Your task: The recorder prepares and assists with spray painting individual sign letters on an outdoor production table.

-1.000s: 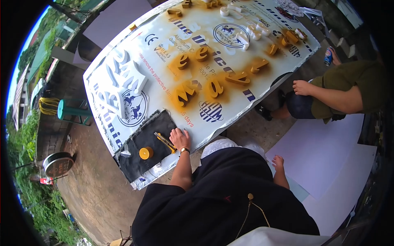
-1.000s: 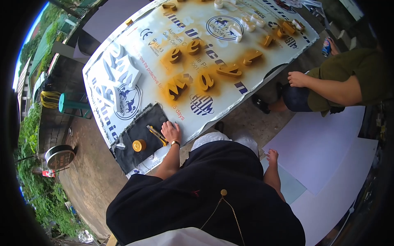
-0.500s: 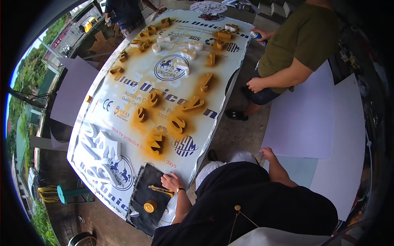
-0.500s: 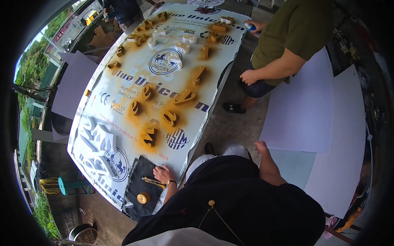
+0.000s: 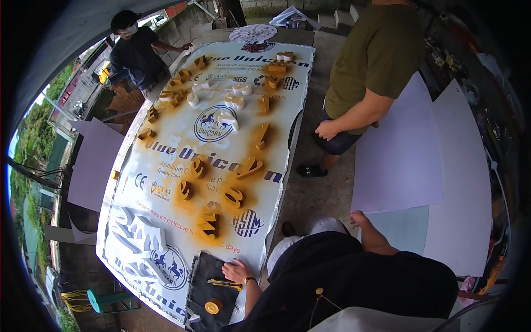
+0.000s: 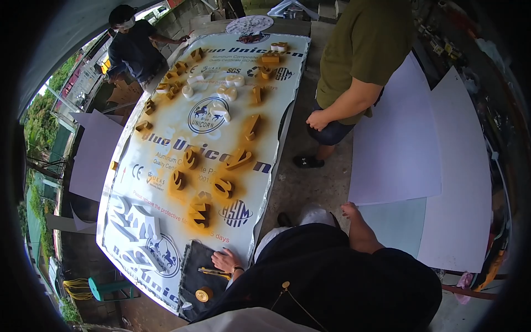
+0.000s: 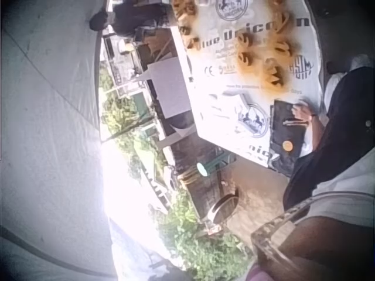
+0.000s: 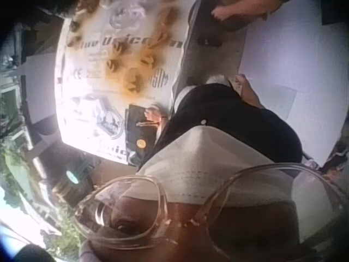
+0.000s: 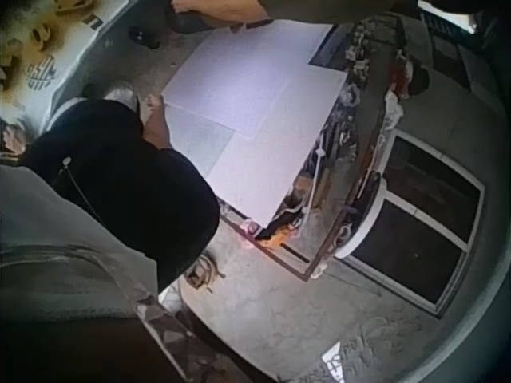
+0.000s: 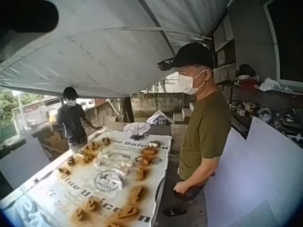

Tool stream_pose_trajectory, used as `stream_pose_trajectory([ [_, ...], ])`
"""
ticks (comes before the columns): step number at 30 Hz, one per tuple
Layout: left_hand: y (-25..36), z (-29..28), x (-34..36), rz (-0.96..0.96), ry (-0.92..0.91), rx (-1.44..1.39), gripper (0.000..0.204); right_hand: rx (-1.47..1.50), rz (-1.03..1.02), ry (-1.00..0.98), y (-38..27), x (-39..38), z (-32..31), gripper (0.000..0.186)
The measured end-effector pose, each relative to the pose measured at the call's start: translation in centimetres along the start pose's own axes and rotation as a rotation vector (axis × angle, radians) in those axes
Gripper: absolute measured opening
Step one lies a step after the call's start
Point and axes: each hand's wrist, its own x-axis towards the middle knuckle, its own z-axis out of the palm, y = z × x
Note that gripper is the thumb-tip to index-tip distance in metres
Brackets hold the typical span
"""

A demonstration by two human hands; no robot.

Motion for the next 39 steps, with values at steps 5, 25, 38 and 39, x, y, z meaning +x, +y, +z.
stream_pose_trajectory([
  [5,0.1,-0.3,0.0,-0.026,-0.056,-0.014,0.026,-0.005,0.027,0.023,-0.7,-0.4,0.0,0.023],
  [25,0.3,-0.6,0.2,-0.026,0.001,-0.004,0.024,-0.016,-0.024,0.008,-2.1,1.0,-0.4,0.025],
  [38,0.2,-0.8,0.5,-0.037,-0.036,-0.019,0.024,0.007,0.021,-0.003,-2.3,0.6,-0.8,0.029],
  [39,0.2,-0.8,0.5,-0.04,-0.064,-0.023,0.024,0.005,-0.006,-0.042,-2.3,0.7,-0.8,0.029],
])
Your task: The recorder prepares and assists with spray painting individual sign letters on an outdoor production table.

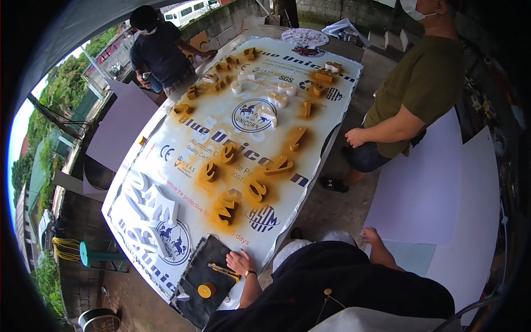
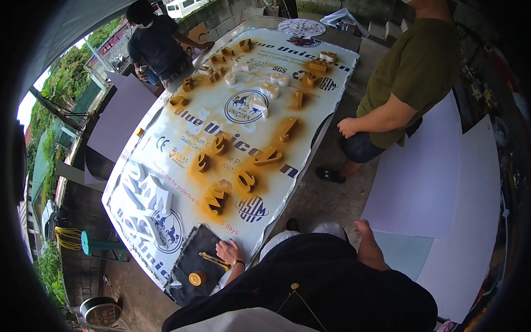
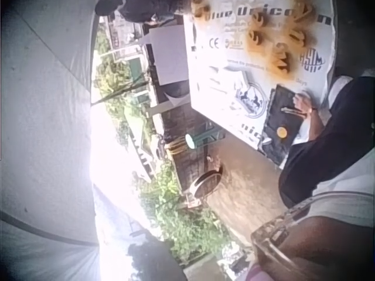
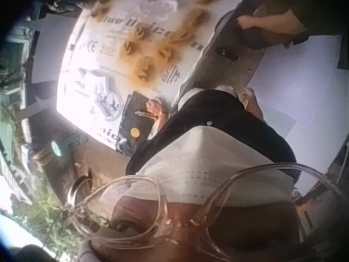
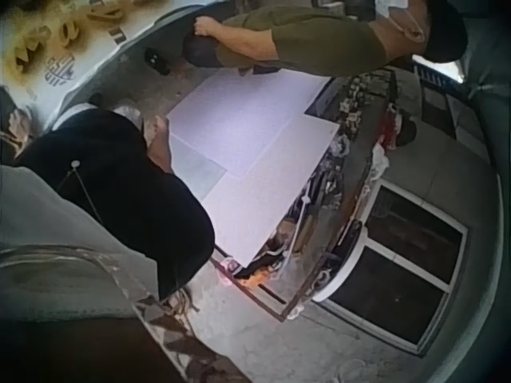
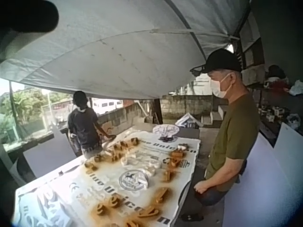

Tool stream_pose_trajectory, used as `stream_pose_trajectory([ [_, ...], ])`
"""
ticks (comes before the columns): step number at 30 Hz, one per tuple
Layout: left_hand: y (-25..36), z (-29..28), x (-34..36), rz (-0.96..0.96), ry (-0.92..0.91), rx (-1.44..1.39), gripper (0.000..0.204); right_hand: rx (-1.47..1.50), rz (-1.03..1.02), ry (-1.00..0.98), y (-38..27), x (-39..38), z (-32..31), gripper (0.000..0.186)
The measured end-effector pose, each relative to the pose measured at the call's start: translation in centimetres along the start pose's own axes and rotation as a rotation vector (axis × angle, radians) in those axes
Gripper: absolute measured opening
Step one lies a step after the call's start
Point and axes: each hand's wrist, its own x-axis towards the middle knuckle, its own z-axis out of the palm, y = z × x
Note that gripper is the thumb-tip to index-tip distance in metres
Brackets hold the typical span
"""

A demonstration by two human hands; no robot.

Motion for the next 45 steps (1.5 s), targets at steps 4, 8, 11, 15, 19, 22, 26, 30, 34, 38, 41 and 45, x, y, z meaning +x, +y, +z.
stream_pose_trajectory([
  [4,-0.2,0.1,0.0,0.018,0.024,0.0,0.023,0.072,0.013,-0.021,0.3,0.3,0.1,0.032],
  [8,-0.4,0.3,0.0,0.017,0.019,-0.007,0.022,0.125,0.026,-0.001,0.5,0.3,0.0,0.033],
  [11,-0.4,0.4,0.0,0.014,0.017,-0.013,0.023,0.197,0.041,-0.012,0.7,0.1,0.0,0.034],
  [15,-0.4,0.3,0.0,0.032,0.068,-0.005,0.023,0.26,0.043,-0.099,1.2,-0.1,-0.1,0.037],
  [19,-0.4,0.2,0.1,0.025,0.051,-0.022,0.023,0.384,0.043,-0.083,1.6,-0.2,-0.2,0.036],
  [22,-0.4,0.3,0.1,0.026,0.05,-0.026,0.023,0.433,0.066,-0.095,1.7,-0.1,-0.3,0.039],
  [26,-0.4,0.2,0.2,0.01,-0.002,-0.028,0.023,0.415,0.091,-0.076,1.7,0.0,-0.2,0.04],
  [30,-0.4,0.2,0.1,0.018,0.048,-0.028,0.022,0.369,0.047,-0.116,1.4,-0.1,0.1,0.041],
  [34,-0.4,0.2,0.2,0.019,0.047,-0.046,0.023,0.359,0.047,-0.119,0.9,-0.3,0.4,0.041],
  [38,-0.4,0.2,0.2,0.012,0.017,-0.047,0.023,0.351,0.053,-0.076,0.8,-0.5,0.5,0.041],
  [41,-0.4,0.1,0.2,0.02,0.024,-0.044,0.023,0.373,0.063,-0.076,1.0,-0.5,0.4,0.04],
  [45,-0.4,0.1,0.2,0.024,0.045,-0.049,0.024,0.436,0.074,-0.117,1.1,-0.4,0.4,0.039],
])
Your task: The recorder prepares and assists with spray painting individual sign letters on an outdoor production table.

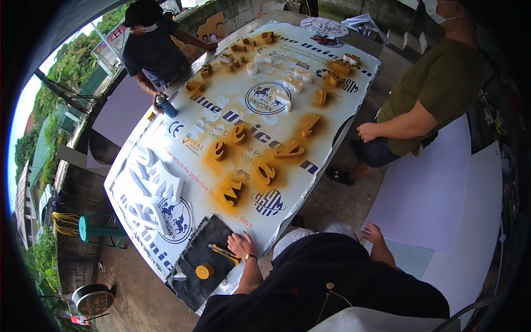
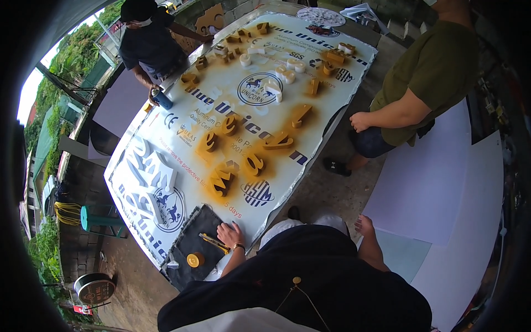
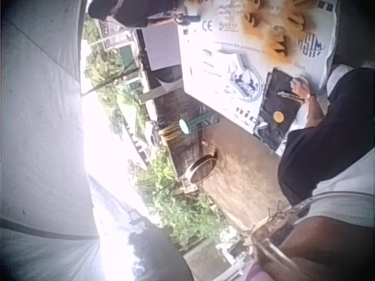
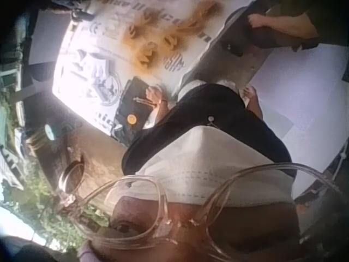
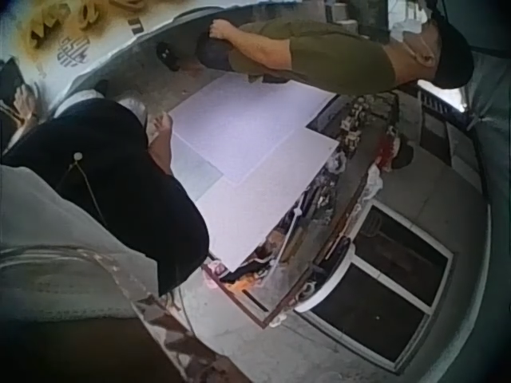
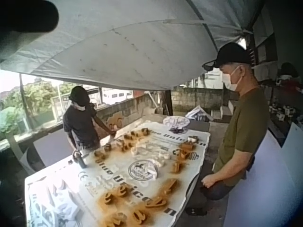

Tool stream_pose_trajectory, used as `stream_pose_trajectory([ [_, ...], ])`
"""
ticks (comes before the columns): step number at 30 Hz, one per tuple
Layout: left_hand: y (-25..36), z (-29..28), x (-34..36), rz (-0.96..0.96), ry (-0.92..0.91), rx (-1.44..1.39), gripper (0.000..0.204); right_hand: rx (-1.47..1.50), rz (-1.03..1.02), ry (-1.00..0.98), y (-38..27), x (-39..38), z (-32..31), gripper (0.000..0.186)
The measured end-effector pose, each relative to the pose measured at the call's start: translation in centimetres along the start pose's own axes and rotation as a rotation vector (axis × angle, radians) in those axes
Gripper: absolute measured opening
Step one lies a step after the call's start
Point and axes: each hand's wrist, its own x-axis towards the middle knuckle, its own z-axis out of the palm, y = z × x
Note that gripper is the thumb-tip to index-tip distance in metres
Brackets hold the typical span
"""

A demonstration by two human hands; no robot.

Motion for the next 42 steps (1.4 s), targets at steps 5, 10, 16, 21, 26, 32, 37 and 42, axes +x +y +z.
stream_pose_trajectory([
  [5,0.0,0.1,0.0,-0.013,-0.038,0.011,0.023,0.076,0.018,0.033,-0.3,-0.2,-0.2,0.034],
  [10,0.1,0.0,0.1,-0.003,-0.004,0.012,0.024,0.133,0.022,-0.009,-0.7,-0.6,-0.2,0.032],
  [16,0.2,0.0,0.0,0.005,0.003,0.028,0.024,0.22,-0.003,-0.024,-0.8,-0.7,-0.3,0.032],
  [21,0.0,0.1,0.0,-0.001,-0.016,0.028,0.024,0.258,0.01,-0.035,-1.0,-0.3,-0.4,0.03],
  [26,0.1,0.2,0.0,-0.003,-0.04,0.032,0.024,0.283,-0.005,0.023,-0.7,0.1,-0.5,0.029],
  [32,0.1,0.2,0.0,-0.01,-0.043,0.016,0.024,0.319,0.021,0.003,-0.5,0.2,-0.6,0.031],
  [37,0.0,0.3,0.1,-0.009,-0.011,0.015,0.023,0.459,0.003,-0.054,-0.5,0.3,-1.0,0.033],
  [42,0.0,0.3,0.1,-0.012,-0.061,0.002,0.023,0.559,0.007,-0.073,-0.6,0.5,-1.3,0.035],
])
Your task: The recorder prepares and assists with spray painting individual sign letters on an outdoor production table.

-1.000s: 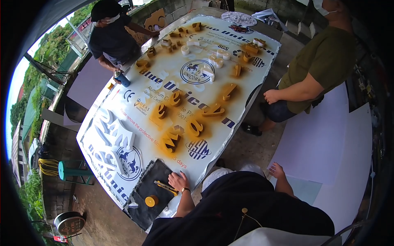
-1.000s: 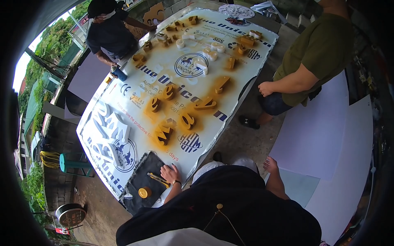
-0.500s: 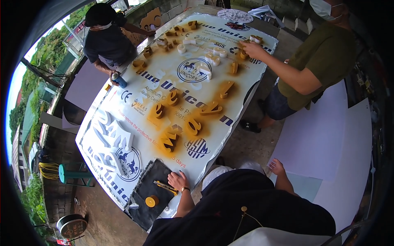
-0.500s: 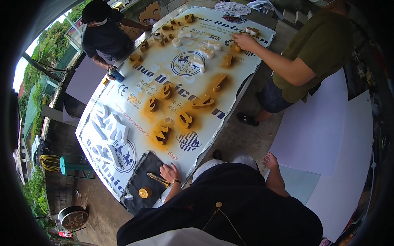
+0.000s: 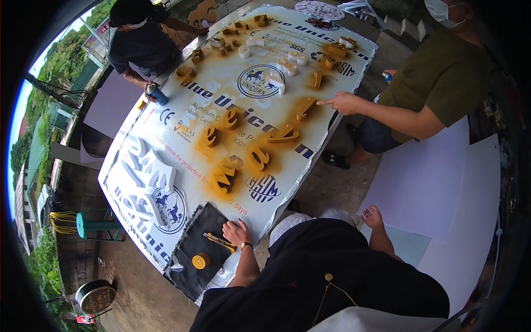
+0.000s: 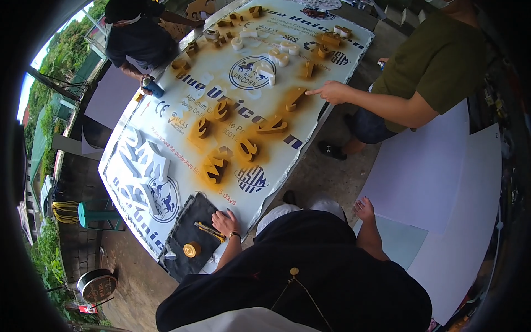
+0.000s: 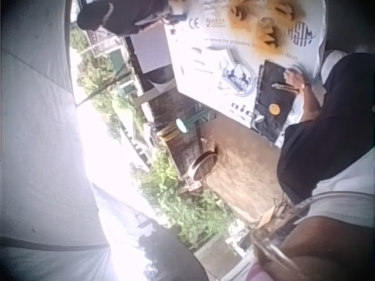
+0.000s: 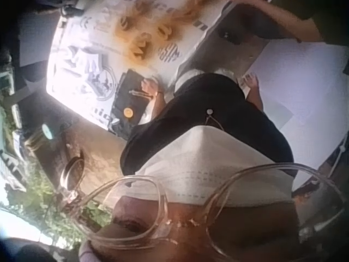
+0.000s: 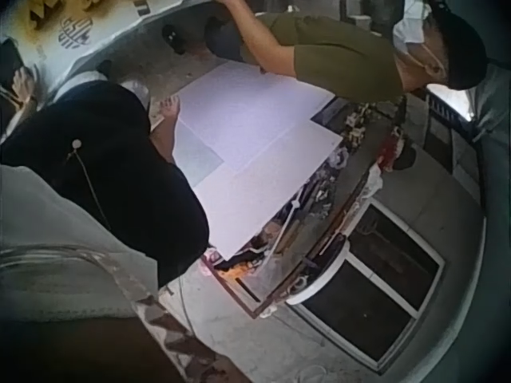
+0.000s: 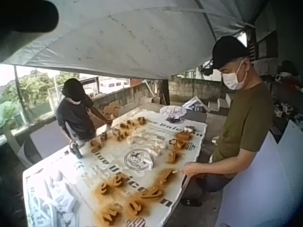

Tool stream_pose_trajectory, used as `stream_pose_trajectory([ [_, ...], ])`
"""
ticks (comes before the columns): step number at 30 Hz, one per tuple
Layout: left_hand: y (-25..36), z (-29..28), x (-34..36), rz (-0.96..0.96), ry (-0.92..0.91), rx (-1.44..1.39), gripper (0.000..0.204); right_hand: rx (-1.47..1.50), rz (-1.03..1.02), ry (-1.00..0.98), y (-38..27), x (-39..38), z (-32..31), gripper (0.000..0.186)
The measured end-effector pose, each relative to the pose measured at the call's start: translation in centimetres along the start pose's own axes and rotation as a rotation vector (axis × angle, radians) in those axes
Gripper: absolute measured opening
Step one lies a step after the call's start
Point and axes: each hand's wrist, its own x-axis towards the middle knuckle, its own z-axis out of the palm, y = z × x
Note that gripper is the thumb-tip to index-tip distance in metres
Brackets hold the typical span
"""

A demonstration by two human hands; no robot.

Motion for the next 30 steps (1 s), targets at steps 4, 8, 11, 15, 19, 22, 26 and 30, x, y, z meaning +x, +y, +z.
stream_pose_trajectory([
  [4,0.07,0.03,-0.02,0.004,-0.012,0.024,0.023,-0.002,-0.01,-0.019,0.0,0.03,0.2,0.037],
  [8,0.07,0.13,0.0,0.003,-0.013,0.029,0.024,0.008,-0.039,0.011,0.01,-0.22,0.5,0.037],
  [11,0.08,0.13,0.04,-0.007,-0.033,0.039,0.024,0.028,-0.052,0.019,0.09,-0.4,0.52,0.036],
  [15,0.21,-0.03,0.01,0.014,0.021,0.045,0.024,0.051,-0.017,-0.035,0.12,-0.42,0.42,0.036],
  [19,0.33,-0.12,0.06,0.018,0.032,0.032,0.023,0.057,-0.025,-0.021,0.22,-0.42,0.3,0.036],
  [22,0.34,-0.12,0.07,0.018,0.035,0.03,0.023,0.075,-0.029,-0.017,0.31,-0.43,0.23,0.036],
  [26,0.4,-0.13,0.02,0.006,0.008,0.022,0.022,0.109,-0.051,0.036,0.43,-0.4,0.15,0.037],
  [30,0.44,-0.21,0.02,0.014,0.025,0.019,0.023,0.126,-0.036,-0.015,0.48,-0.31,0.09,0.038],
])
